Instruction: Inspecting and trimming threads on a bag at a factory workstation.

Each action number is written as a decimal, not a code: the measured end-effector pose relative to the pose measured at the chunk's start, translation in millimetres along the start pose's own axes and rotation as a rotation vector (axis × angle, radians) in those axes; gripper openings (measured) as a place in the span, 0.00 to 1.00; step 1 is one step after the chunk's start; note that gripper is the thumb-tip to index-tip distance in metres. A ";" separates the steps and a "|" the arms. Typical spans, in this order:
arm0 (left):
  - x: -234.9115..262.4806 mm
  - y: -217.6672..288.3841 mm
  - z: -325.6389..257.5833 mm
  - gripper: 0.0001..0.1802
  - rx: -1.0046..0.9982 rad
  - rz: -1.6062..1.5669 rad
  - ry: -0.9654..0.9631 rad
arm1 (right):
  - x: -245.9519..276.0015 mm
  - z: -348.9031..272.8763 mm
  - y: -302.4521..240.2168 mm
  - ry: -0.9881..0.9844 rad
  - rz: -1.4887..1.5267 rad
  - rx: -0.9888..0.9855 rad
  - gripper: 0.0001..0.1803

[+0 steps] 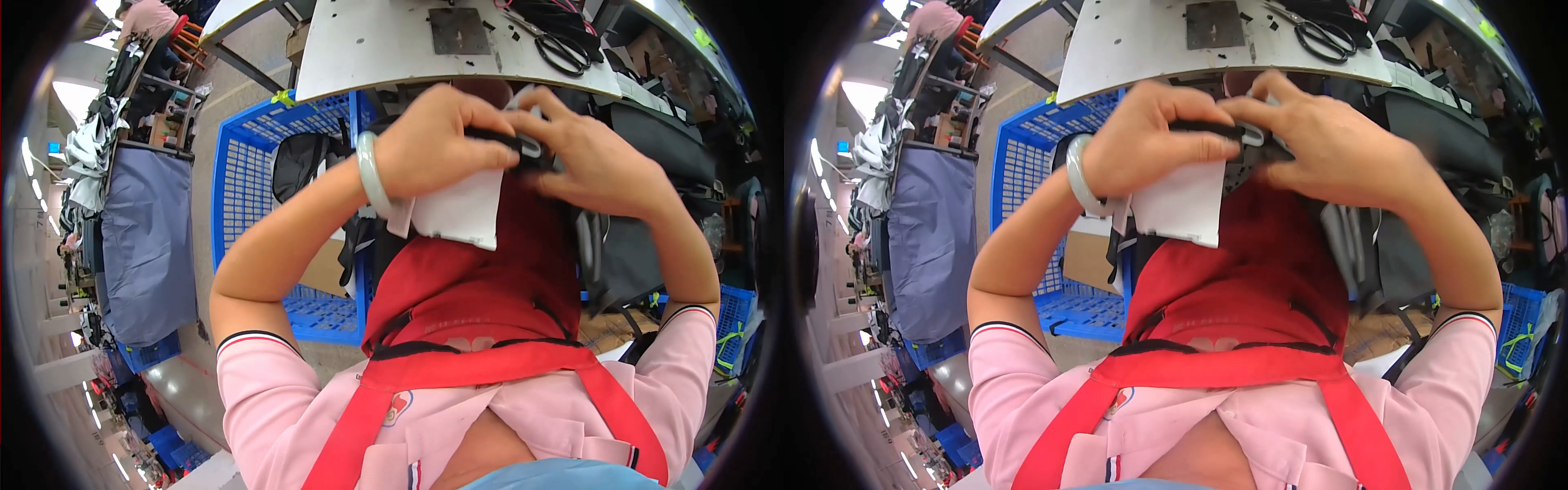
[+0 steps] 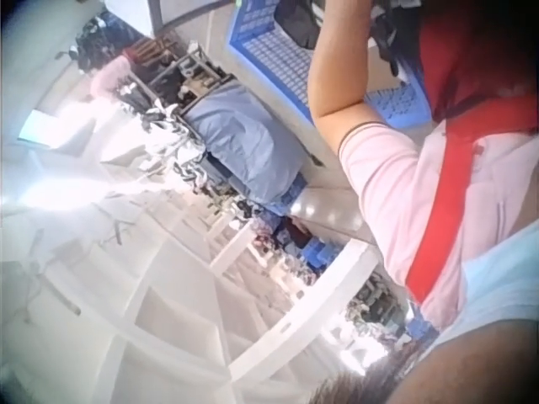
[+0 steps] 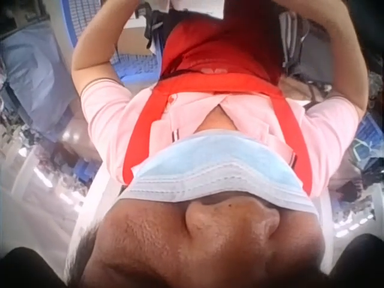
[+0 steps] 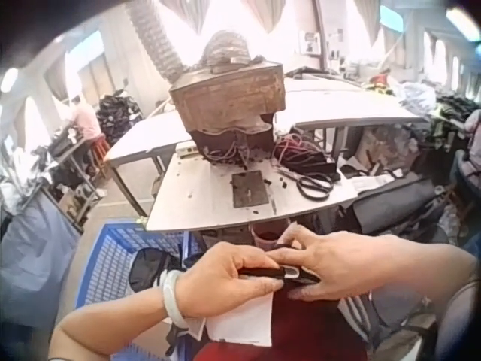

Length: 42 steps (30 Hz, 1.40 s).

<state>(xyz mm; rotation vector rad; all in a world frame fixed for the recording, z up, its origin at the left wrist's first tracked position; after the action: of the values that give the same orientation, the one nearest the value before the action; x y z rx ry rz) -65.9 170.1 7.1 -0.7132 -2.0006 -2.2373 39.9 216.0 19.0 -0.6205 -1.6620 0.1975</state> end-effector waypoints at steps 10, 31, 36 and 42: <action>2.1 9.7 -3.2 0.10 -0.044 0.036 -0.009 | 0.6 32.3 31.3 -0.015 0.502 0.369 0.34; 130.8 -106.0 106.9 0.14 0.214 -0.333 0.369 | 60.2 126.5 169.7 0.365 0.875 -0.042 0.20; 145.1 -118.8 121.9 0.17 0.124 -0.222 0.363 | 56.4 143.9 183.4 0.324 0.959 -0.050 0.21; 157.0 -126.6 135.6 0.15 0.038 -0.191 0.365 | 60.2 151.3 197.5 0.357 1.015 -0.088 0.27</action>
<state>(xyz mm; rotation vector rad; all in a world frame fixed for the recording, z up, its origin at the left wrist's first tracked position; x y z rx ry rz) -208.6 359.9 -44.7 -0.0986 -1.9877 -2.2174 -52.7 444.2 -50.6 -1.4403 -0.8967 0.6942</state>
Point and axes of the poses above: each hand's wrist, its own z-axis towards the middle knuckle, its own x-axis out of the back of the hand, y = z × x, the point moved 8 cm from there along z, towards the middle knuckle, and after that the axes turned 6 degrees about -y, right-handed, at the moved point
